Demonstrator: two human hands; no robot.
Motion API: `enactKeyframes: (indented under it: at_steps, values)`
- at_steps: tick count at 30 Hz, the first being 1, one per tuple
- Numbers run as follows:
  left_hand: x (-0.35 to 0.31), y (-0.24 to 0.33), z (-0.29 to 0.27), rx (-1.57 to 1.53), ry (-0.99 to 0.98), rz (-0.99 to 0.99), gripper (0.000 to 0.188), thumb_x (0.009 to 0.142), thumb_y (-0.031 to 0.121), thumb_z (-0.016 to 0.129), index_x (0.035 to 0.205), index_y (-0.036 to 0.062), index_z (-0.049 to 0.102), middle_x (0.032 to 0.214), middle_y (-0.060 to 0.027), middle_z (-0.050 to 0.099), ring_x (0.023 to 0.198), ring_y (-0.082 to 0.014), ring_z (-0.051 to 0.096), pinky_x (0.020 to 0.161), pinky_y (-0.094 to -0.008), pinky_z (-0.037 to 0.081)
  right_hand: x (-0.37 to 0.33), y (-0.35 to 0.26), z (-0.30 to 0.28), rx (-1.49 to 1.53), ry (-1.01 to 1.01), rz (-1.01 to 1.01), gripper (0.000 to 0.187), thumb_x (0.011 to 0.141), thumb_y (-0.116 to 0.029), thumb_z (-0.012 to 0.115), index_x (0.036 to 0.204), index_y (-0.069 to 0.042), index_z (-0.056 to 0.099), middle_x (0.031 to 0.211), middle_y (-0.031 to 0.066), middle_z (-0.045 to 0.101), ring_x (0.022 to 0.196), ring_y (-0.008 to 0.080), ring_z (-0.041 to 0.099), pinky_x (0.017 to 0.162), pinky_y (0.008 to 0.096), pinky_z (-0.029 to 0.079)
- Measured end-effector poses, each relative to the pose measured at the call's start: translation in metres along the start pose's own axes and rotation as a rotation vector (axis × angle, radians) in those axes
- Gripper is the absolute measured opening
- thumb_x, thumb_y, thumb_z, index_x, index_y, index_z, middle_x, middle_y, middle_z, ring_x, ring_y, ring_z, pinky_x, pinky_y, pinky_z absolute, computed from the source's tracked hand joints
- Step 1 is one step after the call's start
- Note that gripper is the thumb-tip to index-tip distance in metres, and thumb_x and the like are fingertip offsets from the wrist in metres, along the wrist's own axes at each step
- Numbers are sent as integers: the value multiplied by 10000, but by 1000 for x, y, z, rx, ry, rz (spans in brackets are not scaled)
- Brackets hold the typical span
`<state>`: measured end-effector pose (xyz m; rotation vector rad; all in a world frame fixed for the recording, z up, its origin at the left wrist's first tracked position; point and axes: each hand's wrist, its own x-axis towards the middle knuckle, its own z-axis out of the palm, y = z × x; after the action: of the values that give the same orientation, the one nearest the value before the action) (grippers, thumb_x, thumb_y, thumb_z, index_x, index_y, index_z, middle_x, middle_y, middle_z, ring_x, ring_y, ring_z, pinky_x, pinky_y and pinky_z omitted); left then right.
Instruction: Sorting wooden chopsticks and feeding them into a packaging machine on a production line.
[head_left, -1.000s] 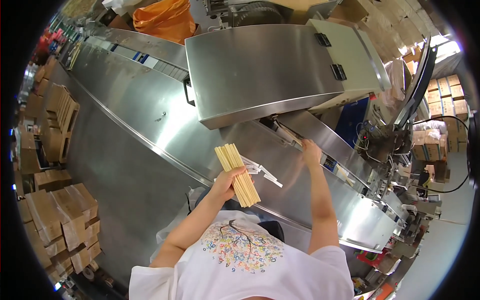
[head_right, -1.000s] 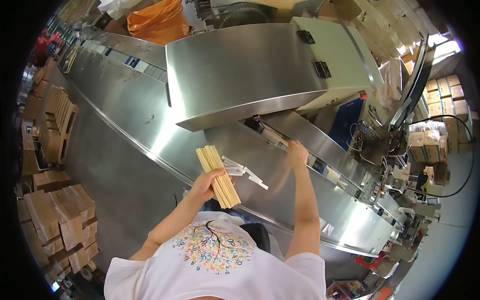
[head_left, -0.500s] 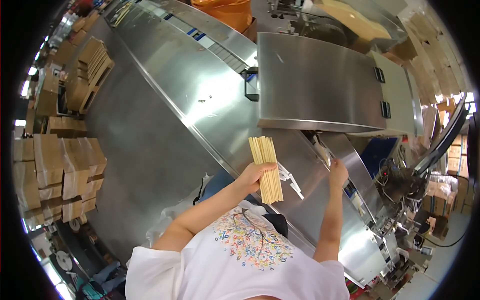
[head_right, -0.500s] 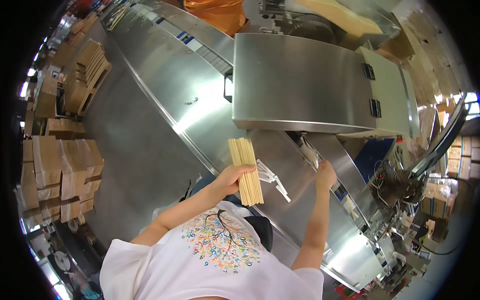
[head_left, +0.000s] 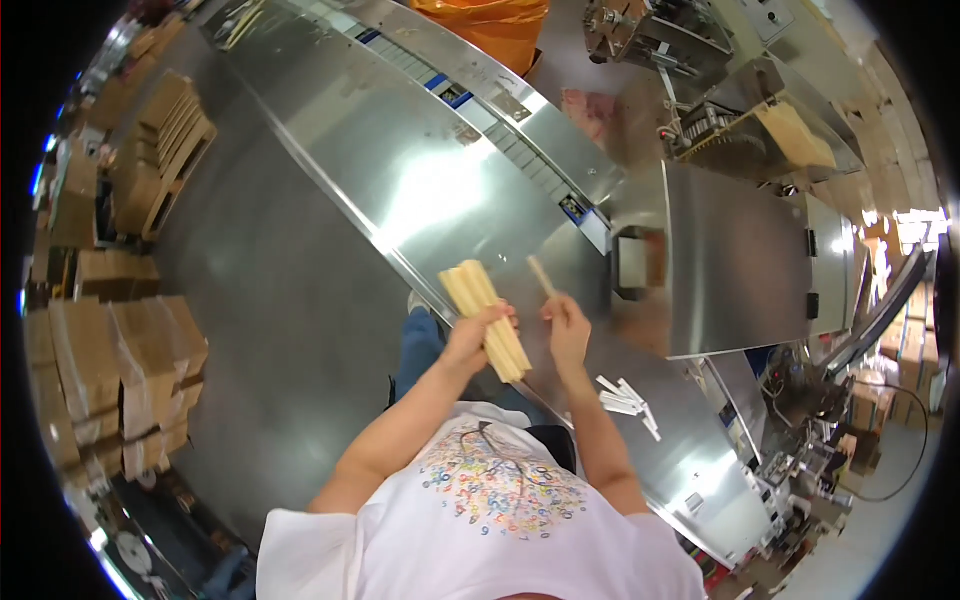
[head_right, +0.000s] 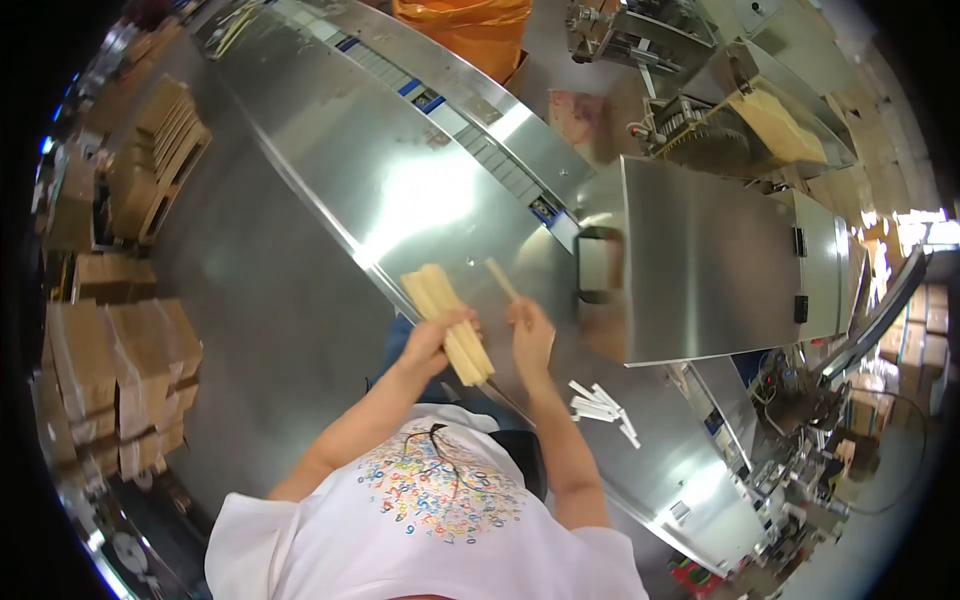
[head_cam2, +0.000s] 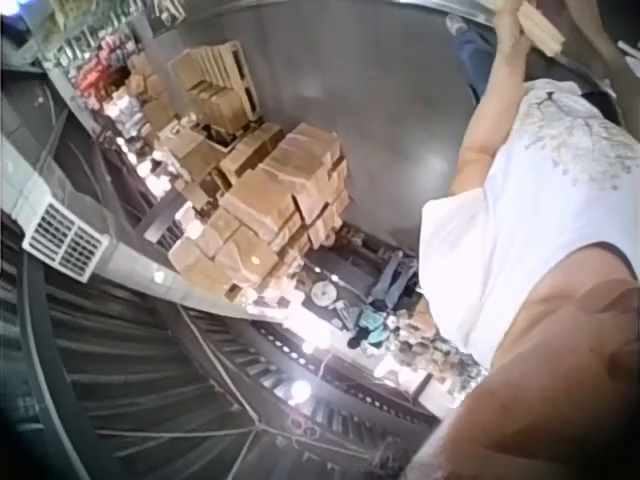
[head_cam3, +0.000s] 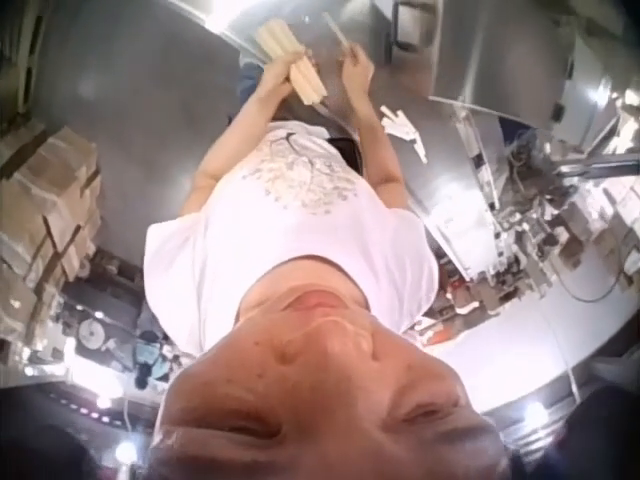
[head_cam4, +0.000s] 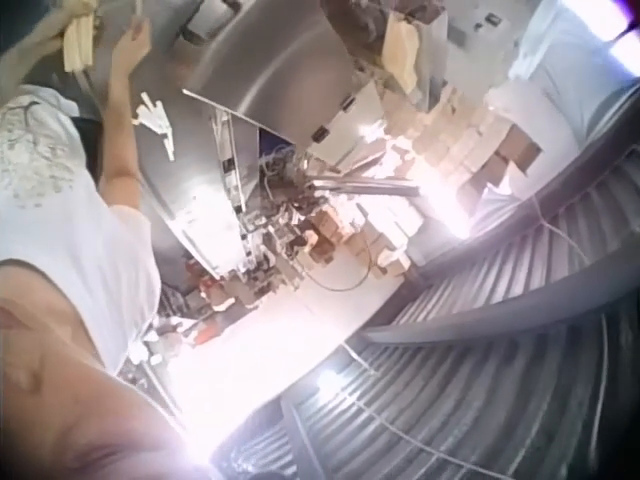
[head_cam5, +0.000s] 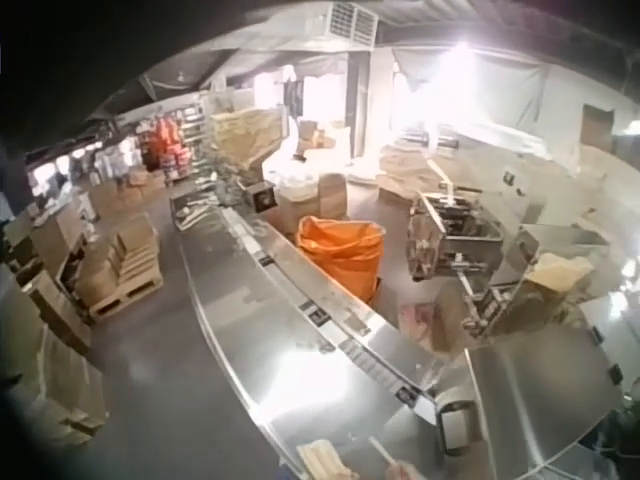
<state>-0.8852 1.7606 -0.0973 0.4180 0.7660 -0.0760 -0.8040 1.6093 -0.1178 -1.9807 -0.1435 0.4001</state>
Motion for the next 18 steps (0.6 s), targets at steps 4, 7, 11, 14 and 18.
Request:
enactKeyframes:
  at_steps: [4,7,11,14,18]
  values:
    - [-6,106,-28,42,61,54,232,786,85,631,983,25,523,834,-96,596,749,-210,603,689,-366,529,91,20,16,-726,517,-270,207,913,-173,449,1013,-53,585,947,92,603,877,272,560,731,379,441]
    - [-1,160,-54,87,83,94,219,796,93,627,980,23,530,843,-99,598,758,-207,601,704,-370,531,131,23,4,-814,580,-328,215,916,-198,448,1026,-78,588,1014,88,597,955,289,539,794,391,426]
    - [10,190,-65,110,114,44,214,796,93,627,976,24,534,862,-104,600,776,-207,601,717,-374,529,143,26,-1,-663,567,-145,220,921,-192,435,1057,-116,591,1042,89,597,981,294,538,844,378,413]
    - [15,199,-57,105,113,-10,222,798,93,626,985,25,527,866,-108,602,783,-214,602,731,-382,527,139,46,-11,-703,536,99,240,922,-176,433,1110,-160,581,1122,94,577,1037,299,520,889,370,393]
    - [25,202,-47,106,73,-72,234,820,75,588,1031,27,498,891,-106,584,831,-240,586,792,-424,508,131,66,-19,-679,550,392,327,932,-198,385,1240,-162,486,1276,109,482,1149,298,463,941,360,373]
